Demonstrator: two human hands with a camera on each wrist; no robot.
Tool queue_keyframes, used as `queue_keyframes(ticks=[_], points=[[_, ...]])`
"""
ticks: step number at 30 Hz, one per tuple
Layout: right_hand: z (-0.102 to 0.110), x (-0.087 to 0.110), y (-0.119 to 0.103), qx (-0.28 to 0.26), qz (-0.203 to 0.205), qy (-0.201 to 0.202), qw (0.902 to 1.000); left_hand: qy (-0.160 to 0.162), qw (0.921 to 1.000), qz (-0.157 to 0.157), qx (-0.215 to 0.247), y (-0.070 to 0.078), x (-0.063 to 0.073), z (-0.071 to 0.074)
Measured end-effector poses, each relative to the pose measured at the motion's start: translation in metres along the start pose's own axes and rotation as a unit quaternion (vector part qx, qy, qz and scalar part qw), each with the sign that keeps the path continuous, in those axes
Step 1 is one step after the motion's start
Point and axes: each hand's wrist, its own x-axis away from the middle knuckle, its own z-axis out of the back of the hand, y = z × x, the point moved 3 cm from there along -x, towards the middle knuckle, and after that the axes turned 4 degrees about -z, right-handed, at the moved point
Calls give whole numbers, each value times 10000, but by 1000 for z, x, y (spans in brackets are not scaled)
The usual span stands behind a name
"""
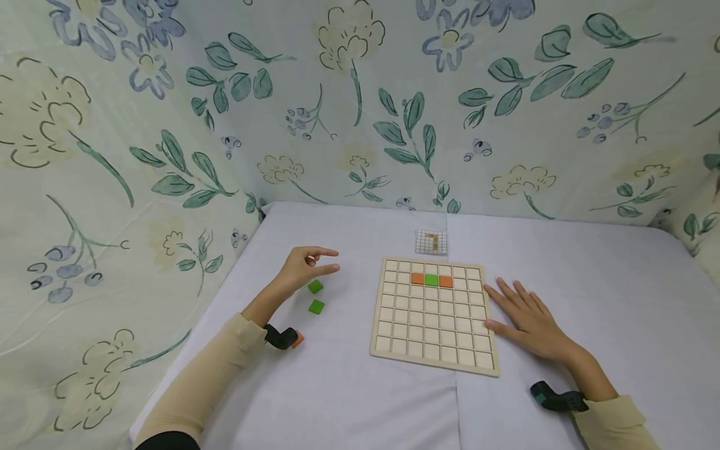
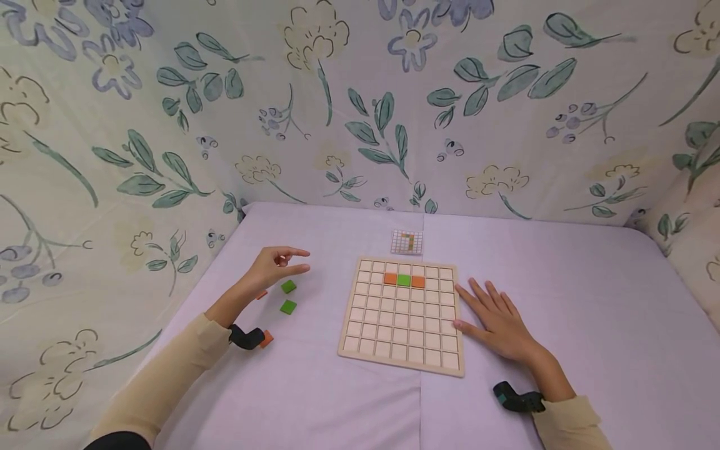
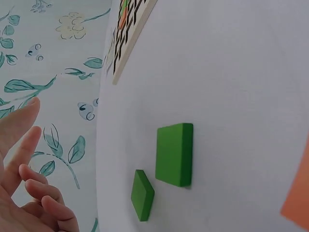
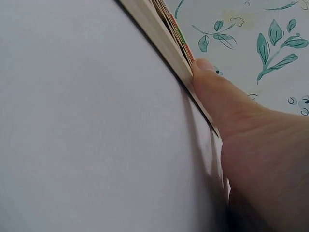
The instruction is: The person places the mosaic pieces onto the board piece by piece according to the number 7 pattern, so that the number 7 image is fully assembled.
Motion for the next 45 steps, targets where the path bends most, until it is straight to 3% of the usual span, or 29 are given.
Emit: queue_keyframes(ticks=[16,32,37,45], points=[[0,0,0,-11,-13,-14,10000,-79,9996,262,19,-39,20,21],[2,0,-2,-49,-56,-55,10000,-276,9980,356,-448,-55,28,25],[2,1,-1,-97,-57,-59,9999,-306,9978,192,-548,-60,27,24],[2,1,-1,-84,-52,-38,9999,-274,9974,197,-641,-64,27,24]])
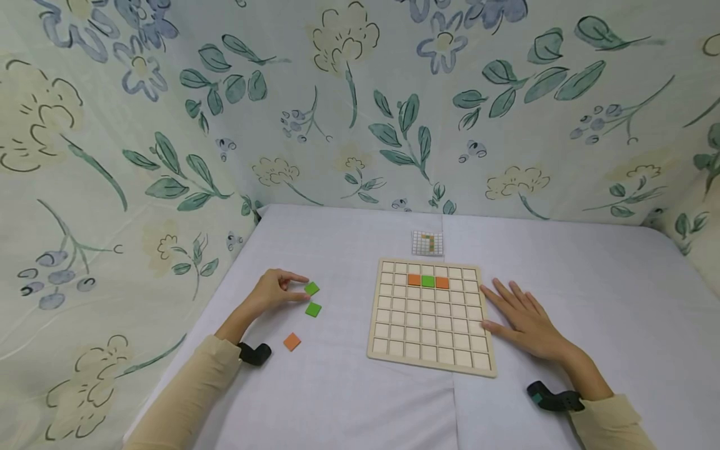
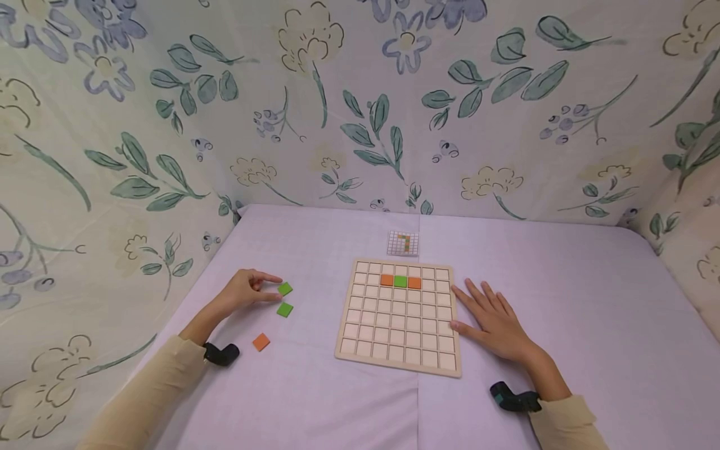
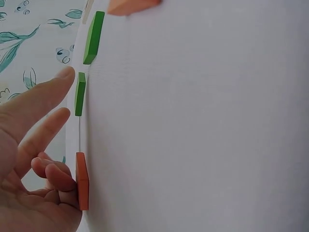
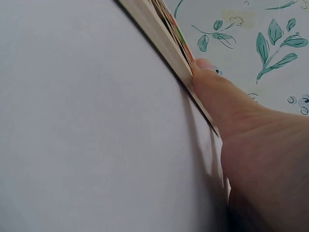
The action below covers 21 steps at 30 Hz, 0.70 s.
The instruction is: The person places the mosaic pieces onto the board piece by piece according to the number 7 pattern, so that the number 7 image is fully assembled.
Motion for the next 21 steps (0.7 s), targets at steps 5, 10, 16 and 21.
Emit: queue_keyframes(ticks=[5,10,16,21], points=[[-1,0,1,6,-6,4,10000,-1,9999,-9,-172,1,-1,-3],[-3,-1,3,37,-38,-31,10000,-2,9995,42,-311,0,-1,-5],[-3,-1,3,77,-58,-17,10000,61,9994,13,-340,-2,-1,-6],[-2,-1,3,102,-62,-11,9999,64,9993,-50,-366,-2,-2,-7]])
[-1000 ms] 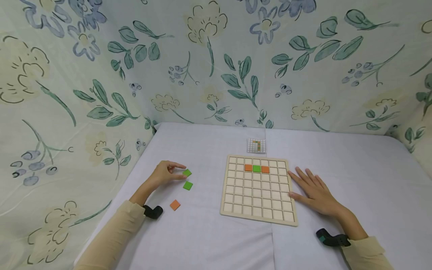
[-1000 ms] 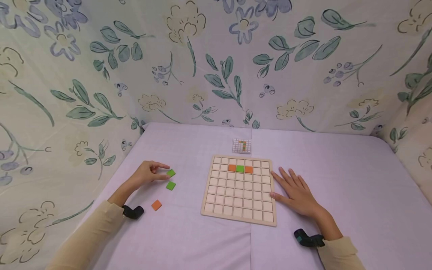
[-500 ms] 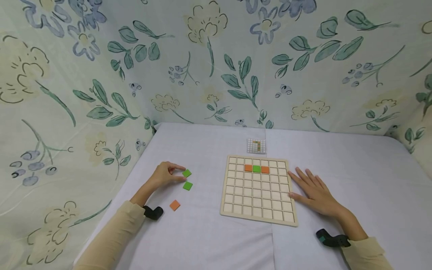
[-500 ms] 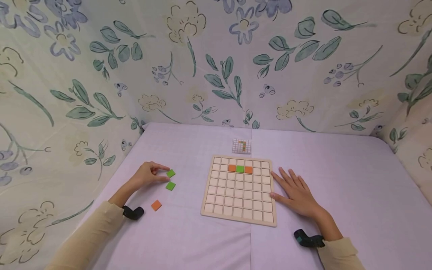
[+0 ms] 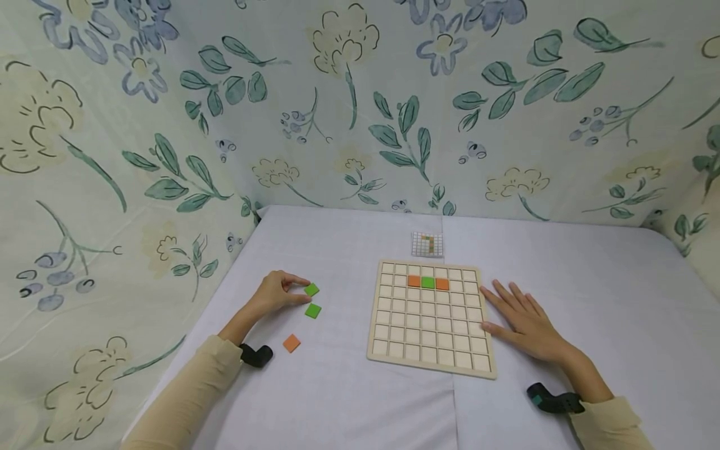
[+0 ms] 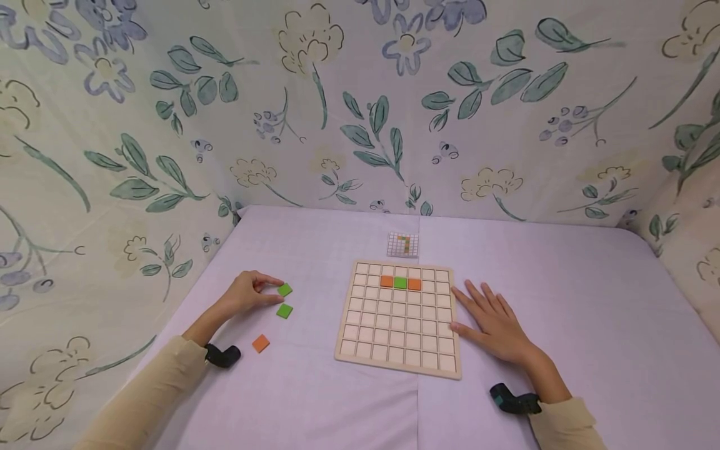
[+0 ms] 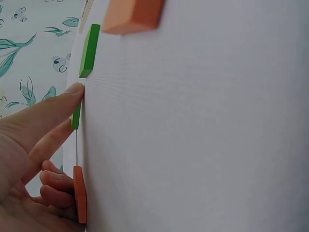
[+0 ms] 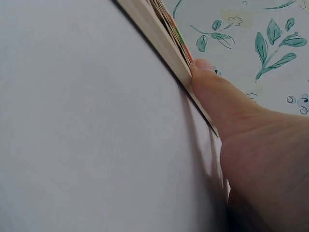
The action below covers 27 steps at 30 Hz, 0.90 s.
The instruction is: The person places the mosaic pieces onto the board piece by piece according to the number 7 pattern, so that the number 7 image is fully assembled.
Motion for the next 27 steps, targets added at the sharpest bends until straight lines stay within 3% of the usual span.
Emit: queue_keyframes(ticks=[11,27], points=[[0,0,-1,-34,26,-17,10000,135,9999,-2,28,2,0,-3],[2,0,-3,-41,33,-18,10000,-143,9990,-398,168,5,-2,-3]])
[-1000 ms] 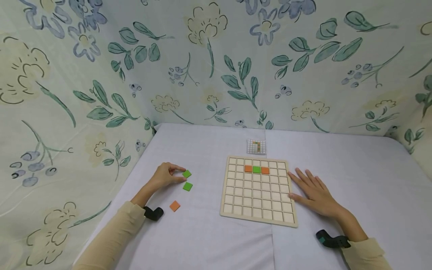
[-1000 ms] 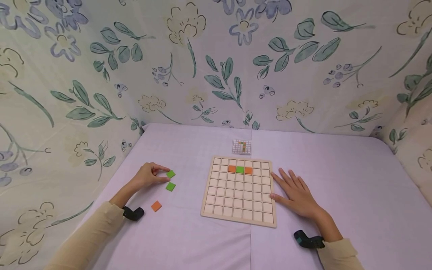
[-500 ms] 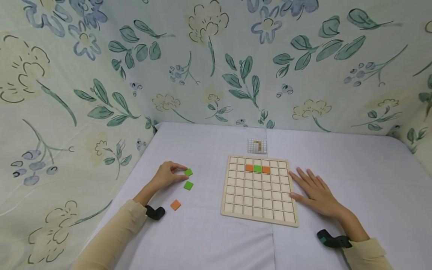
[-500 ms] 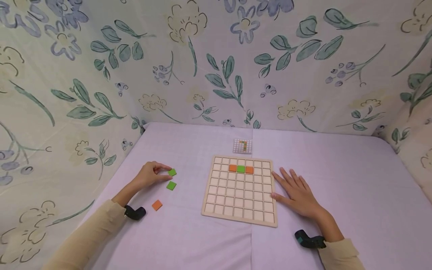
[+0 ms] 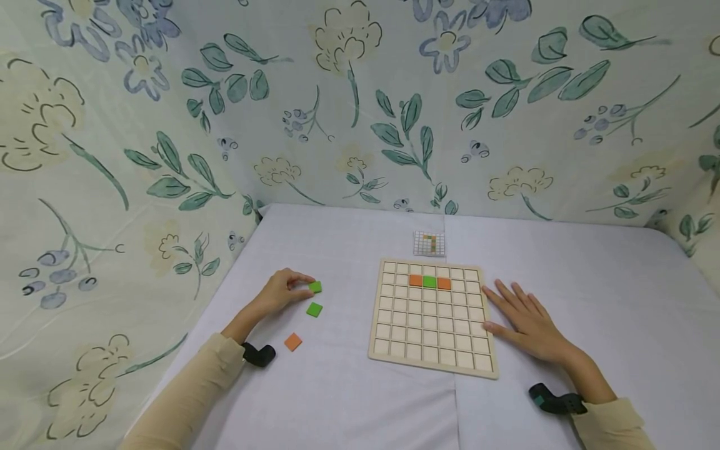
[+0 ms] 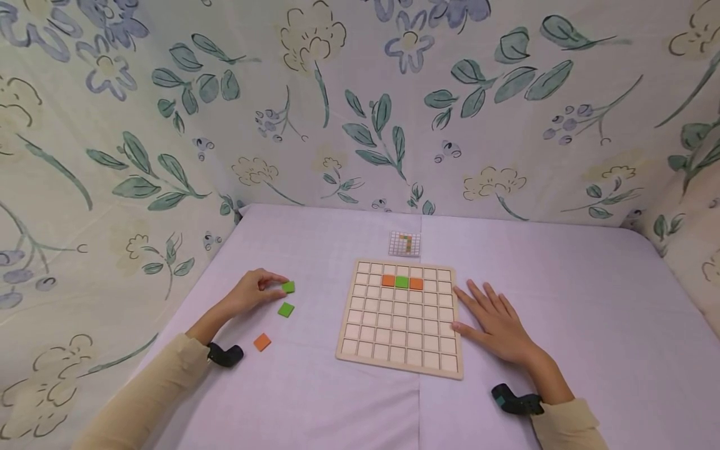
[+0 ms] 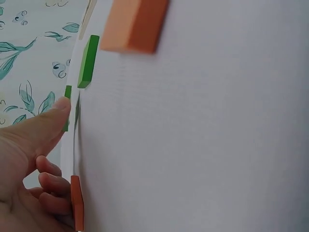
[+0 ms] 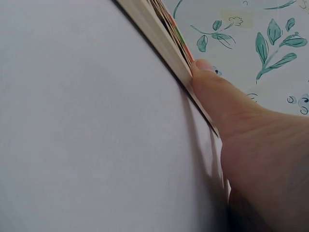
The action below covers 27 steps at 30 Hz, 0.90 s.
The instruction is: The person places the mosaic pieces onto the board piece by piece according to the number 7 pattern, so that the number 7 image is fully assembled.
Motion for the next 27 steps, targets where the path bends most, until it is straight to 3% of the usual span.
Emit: queue_keyframes(ticks=[6,12,17,27], points=[[0,-1,0,23,6,-17,10000,-30,9995,4,325,1,-1,7],[1,0,-1,14,9,-24,10000,-19,9994,-198,292,8,-5,14],[1,0,-1,7,-13,-33,10000,-43,9988,-391,301,20,-13,14],[-1,0,1,40,-21,30,10000,-313,9971,-409,555,55,-25,1]])
